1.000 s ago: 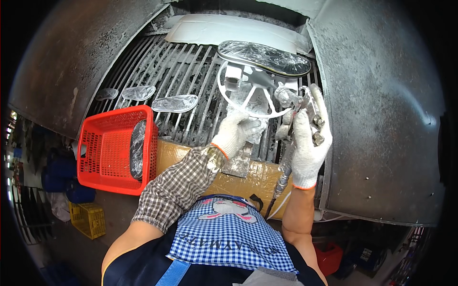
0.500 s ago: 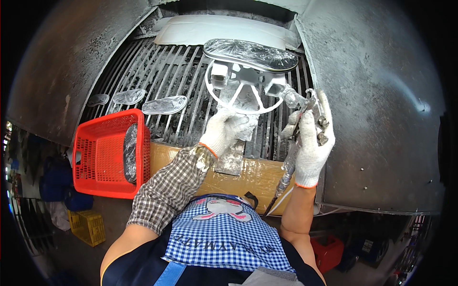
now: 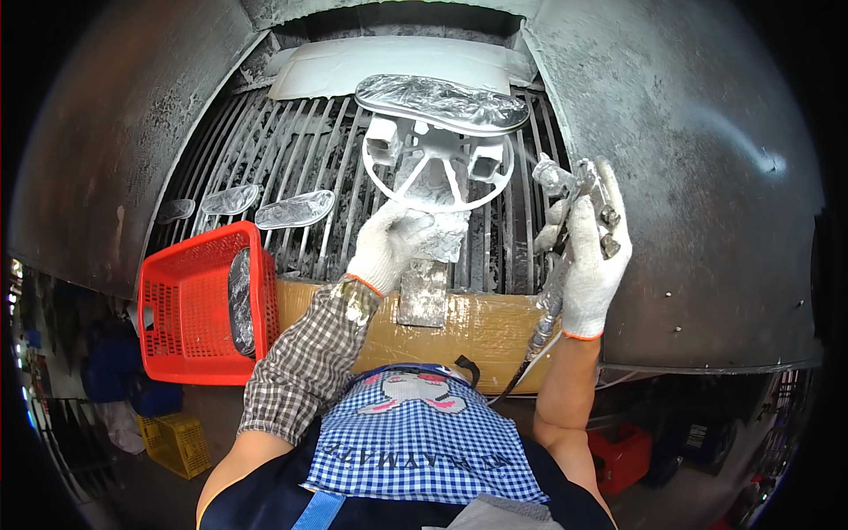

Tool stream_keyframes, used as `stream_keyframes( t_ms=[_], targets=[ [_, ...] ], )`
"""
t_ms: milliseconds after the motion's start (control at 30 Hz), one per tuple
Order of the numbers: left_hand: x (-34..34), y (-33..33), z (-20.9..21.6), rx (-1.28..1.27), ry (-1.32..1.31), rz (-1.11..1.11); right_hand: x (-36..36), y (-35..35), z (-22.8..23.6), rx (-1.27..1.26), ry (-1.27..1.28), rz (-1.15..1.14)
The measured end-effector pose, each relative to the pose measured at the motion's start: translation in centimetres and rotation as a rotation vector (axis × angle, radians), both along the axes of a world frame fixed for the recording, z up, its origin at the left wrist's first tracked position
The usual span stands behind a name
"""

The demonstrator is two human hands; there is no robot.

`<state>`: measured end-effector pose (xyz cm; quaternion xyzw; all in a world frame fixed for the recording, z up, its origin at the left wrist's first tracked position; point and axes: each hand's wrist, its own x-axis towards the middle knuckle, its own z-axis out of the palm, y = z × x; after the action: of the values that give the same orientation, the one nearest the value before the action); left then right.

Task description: The person spray paints several small plastic parts white using a spray gun. They pick up each part from a red basket, coat it with white paint, and place it on a metal grate to dry. The process is repeated for multiple items throughout the clip.

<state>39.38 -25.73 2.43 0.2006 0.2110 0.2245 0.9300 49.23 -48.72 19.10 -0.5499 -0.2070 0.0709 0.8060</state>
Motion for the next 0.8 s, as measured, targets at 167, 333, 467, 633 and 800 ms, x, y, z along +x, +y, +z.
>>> stream_keyframes(
  t_ms=[167, 333, 467, 633, 800],
  targets=[
    [-0.5, 0.4, 1.1, 0.023, -0.006, 0.028, 0.6, -0.5, 0.2, 0.000, -0.006, -0.028],
    [-0.5, 1.3, 1.4, 0.000, 0.009, 0.094, 1.1, -1.2, 0.5, -0.028, -0.023, -0.044],
    [-0.5, 2.8, 1.6, -0.030, 0.071, 0.103, 1.4, -2.0, 0.9, -0.034, -0.048, -0.086],
    [-1.1, 3.7, 1.1, 0.017, -0.009, 0.131, 0.7, -3.2, 1.2, -0.037, -0.099, -0.126],
    [-0.9, 2.6, -0.5, 0.035, 0.048, 0.098, -1.0, -3.8, 1.2, -0.038, 0.001, -0.001]
  ],
)
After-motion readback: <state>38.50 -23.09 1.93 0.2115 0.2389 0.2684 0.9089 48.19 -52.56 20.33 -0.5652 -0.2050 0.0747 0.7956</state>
